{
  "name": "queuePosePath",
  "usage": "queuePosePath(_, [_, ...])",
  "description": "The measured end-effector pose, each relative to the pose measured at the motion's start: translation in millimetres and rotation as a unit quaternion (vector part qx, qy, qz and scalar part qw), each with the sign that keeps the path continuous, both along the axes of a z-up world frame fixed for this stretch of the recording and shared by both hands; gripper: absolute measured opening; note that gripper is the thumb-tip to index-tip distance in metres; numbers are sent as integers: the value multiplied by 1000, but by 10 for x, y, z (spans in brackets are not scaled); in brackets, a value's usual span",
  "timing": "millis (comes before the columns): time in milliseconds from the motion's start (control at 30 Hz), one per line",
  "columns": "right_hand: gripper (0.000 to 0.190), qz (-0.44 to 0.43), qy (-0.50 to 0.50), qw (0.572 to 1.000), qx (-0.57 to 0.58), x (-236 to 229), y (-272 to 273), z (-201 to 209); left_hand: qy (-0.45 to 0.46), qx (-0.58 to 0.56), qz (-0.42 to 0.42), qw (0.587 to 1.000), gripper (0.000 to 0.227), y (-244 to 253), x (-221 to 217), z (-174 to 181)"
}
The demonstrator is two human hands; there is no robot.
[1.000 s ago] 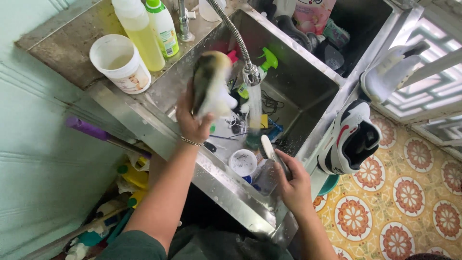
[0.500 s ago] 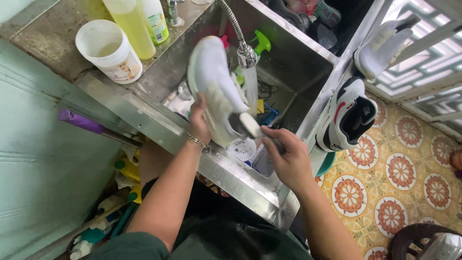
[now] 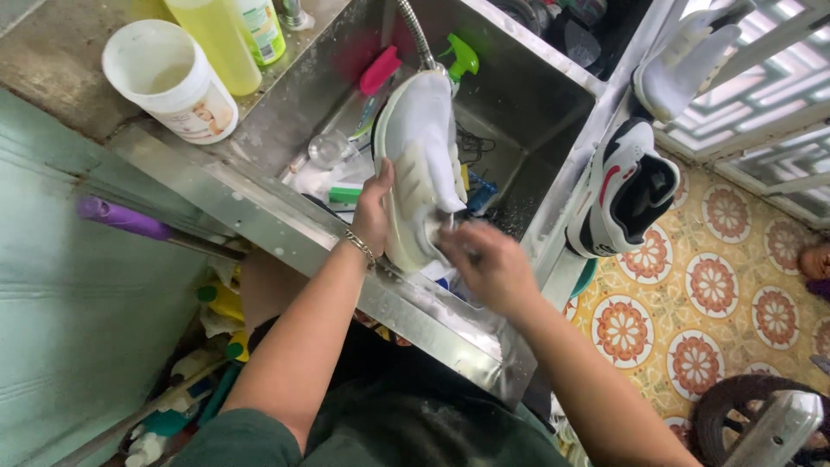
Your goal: The person cleans a white sneaker in a sink using a brush and soap. They scrub the shoe's interior and exterior, rinse it under running water, and then wash their hands with soap before rinsing again.
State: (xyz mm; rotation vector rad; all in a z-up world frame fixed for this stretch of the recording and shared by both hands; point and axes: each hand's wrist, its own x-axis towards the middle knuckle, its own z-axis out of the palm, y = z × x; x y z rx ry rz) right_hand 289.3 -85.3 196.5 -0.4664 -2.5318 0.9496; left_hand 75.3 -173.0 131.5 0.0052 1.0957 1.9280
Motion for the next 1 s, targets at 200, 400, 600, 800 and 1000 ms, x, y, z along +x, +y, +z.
queuePosePath(200, [22, -1, 47, 998, -29, 58, 211, -412, 31, 25, -60, 997, 72, 21, 67, -108])
queuePosePath(400, [11, -78, -35, 974, 209, 107, 450, -93, 21, 1, -91, 996, 74, 45, 180, 22])
queuePosePath(600, [3, 23, 32, 999, -23, 297, 27, -36, 21, 4, -102, 995, 80, 69, 174, 127])
queuePosePath(800, [8, -40, 19, 993, 108, 109, 344, -301, 49, -23, -102, 993, 75, 13, 220, 272])
queuePosePath(1000, [10, -71, -37, 984, 162, 196, 567, 5, 25, -7, -91, 995, 70, 96, 267, 196])
